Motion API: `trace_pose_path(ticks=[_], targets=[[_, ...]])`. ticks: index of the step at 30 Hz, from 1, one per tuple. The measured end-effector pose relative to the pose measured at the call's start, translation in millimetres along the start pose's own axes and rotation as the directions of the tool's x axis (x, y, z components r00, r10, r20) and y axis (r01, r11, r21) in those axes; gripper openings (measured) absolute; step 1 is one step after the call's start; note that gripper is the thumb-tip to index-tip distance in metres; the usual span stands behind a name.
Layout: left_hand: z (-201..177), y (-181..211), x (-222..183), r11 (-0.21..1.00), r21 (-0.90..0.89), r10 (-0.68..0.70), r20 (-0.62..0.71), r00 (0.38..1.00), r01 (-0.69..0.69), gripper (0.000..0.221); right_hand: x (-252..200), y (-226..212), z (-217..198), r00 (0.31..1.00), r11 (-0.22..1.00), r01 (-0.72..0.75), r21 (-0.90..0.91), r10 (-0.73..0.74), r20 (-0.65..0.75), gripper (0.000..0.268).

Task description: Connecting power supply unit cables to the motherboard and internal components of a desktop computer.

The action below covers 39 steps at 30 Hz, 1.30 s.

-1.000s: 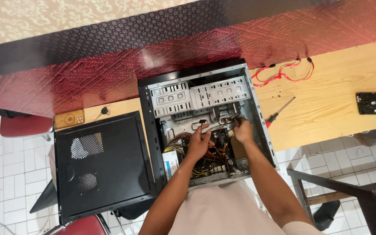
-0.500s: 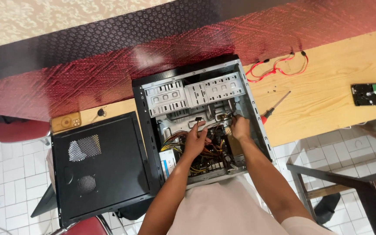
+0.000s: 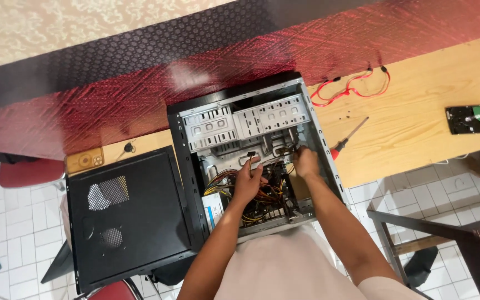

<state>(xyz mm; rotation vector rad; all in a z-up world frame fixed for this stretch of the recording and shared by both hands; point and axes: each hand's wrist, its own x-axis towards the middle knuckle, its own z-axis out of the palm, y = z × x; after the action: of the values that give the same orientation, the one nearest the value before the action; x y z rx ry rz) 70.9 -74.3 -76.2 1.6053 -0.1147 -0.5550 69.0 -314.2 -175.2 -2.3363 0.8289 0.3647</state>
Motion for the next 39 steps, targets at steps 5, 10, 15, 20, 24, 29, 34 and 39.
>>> trace_pose_path(ticks=[5, 10, 15, 20, 24, 29, 34, 39], targets=[[2.6, -7.3, 4.5, 1.000, 0.014, -0.010, -0.004, 1.000, 0.010, 0.039, -15.5, 0.2, -7.3, 0.999, 1.000, -0.008, -0.008, 0.009, 0.049, 0.032], [2.5, -8.6, 3.5, 0.989, -0.147, 0.012, -0.106, 0.994, -0.028, 0.030, -50.0, -25.3, -36.9, 0.939, 0.872, 0.289, 0.395, -0.338, 0.058, 0.030], [16.0, 5.3, 0.5, 0.962, -0.262, 0.044, -0.133, 0.990, -0.078, 0.029, -90.2, -48.2, -55.7, 0.899, 0.577, 0.125, 0.807, -0.410, 0.154, 0.028], [19.2, 15.0, -0.2, 0.937, -0.305, 0.145, -0.108, 0.984, -0.171, 0.023, -105.1, -57.2, -69.0, 0.861, 0.537, 0.161, 0.828, -0.486, 0.148, 0.022], [16.6, 41.5, -8.5, 0.931, -0.236, 0.262, -0.102, 0.960, -0.279, 0.024, -114.3, -62.1, -76.1, 0.857, 0.562, 0.298, 0.771, -0.513, 0.043, 0.025], [19.8, 50.7, -12.4, 0.931, -0.174, 0.313, -0.066, 0.947, -0.320, 0.032, -117.0, -55.0, -75.6, 0.856, 0.540, 0.385, 0.748, -0.513, -0.070, 0.027], [22.2, 64.0, -15.6, 0.946, -0.125, 0.300, -0.013, 0.954, -0.299, 0.028, -127.3, -57.2, -82.8, 0.869, 0.709, 0.436, 0.554, -0.492, -0.054, 0.037], [17.2, 70.4, -16.7, 0.963, -0.116, 0.253, 0.092, 0.963, -0.242, 0.027, -144.2, -66.1, -109.5, 0.864, 0.633, 0.352, 0.689, -0.503, 0.020, 0.038]])
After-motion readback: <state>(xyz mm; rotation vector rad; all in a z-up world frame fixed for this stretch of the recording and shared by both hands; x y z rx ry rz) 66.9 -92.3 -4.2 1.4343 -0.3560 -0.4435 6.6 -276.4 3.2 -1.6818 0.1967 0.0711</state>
